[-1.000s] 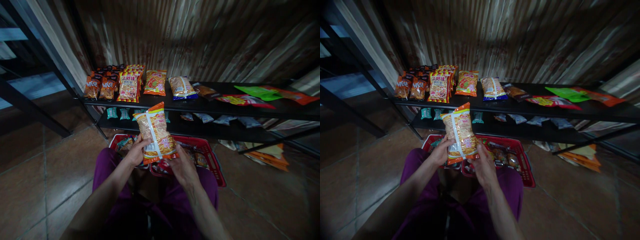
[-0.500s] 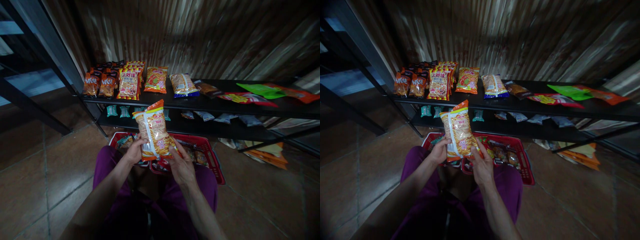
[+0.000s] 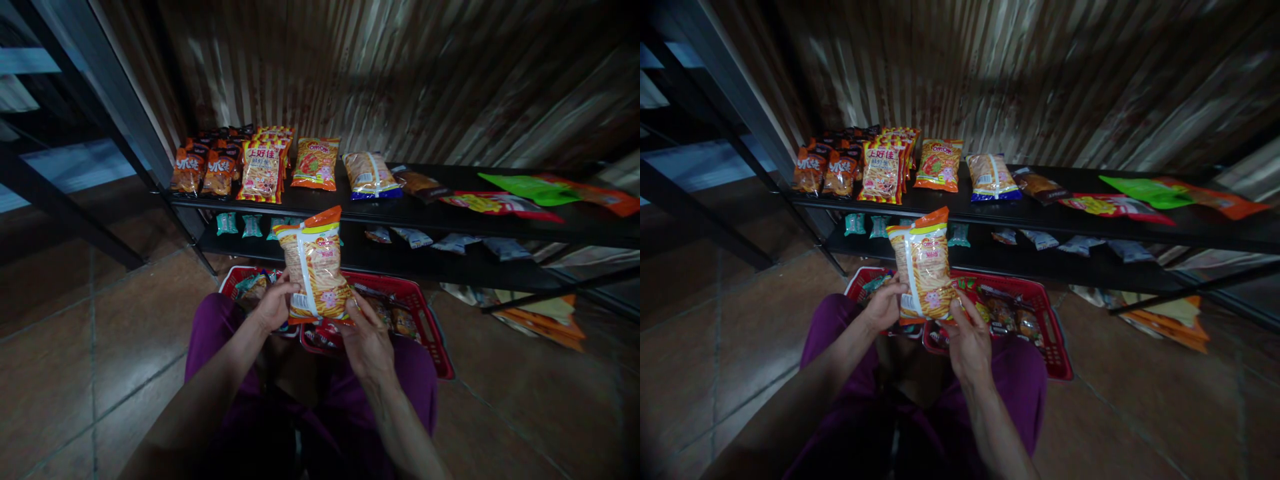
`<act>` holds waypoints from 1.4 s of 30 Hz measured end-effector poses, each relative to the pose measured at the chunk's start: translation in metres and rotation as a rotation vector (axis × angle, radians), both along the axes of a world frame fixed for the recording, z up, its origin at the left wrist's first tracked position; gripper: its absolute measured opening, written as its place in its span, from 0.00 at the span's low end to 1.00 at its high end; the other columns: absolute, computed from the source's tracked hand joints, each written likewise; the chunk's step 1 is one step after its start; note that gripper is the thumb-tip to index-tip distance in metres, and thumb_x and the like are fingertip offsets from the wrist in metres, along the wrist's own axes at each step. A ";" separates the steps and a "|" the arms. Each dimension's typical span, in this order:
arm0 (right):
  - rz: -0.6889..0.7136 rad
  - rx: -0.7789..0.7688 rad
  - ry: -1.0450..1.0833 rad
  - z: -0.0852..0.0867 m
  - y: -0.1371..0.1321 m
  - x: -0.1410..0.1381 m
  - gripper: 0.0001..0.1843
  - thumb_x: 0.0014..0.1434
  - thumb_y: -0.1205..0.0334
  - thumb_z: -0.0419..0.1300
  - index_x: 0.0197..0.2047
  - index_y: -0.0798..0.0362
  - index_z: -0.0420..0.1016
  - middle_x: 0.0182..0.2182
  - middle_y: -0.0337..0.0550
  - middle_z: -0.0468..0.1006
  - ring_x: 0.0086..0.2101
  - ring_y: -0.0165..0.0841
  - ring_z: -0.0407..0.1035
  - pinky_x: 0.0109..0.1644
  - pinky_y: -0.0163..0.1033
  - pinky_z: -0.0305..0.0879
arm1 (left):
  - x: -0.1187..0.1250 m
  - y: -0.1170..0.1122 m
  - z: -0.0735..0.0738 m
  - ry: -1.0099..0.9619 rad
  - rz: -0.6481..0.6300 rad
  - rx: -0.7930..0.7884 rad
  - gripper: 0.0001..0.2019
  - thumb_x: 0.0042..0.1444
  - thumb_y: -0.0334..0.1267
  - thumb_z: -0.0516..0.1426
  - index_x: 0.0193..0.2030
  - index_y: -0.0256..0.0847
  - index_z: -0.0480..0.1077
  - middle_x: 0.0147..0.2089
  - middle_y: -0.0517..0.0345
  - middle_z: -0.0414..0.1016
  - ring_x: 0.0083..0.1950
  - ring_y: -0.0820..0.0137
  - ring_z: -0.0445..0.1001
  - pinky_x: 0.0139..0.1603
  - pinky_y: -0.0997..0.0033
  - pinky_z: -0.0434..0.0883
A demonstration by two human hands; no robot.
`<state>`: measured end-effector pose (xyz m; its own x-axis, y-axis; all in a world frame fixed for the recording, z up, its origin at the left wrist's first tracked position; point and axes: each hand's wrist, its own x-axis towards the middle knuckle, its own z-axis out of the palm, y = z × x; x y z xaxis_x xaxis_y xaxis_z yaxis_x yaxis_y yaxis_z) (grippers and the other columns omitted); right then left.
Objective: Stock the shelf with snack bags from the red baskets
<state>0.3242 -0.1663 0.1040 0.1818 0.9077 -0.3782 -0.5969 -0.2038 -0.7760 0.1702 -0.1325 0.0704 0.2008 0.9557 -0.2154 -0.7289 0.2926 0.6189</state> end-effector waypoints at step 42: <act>0.227 0.764 -1.475 -0.020 -0.003 0.009 0.30 0.58 0.55 0.56 0.62 0.55 0.57 0.64 0.58 0.55 0.62 0.45 0.51 0.61 0.57 0.56 | 0.025 -0.008 0.024 0.426 0.185 0.036 0.18 0.50 0.45 0.60 0.45 0.41 0.62 0.49 0.53 0.73 0.51 0.64 0.71 0.53 0.63 0.67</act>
<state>0.3332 -0.1697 0.0843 -0.1967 0.8463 0.4951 0.6695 0.4848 -0.5628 0.1952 -0.1409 0.0948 -0.0730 0.9755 -0.2077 -0.4454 0.1545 0.8819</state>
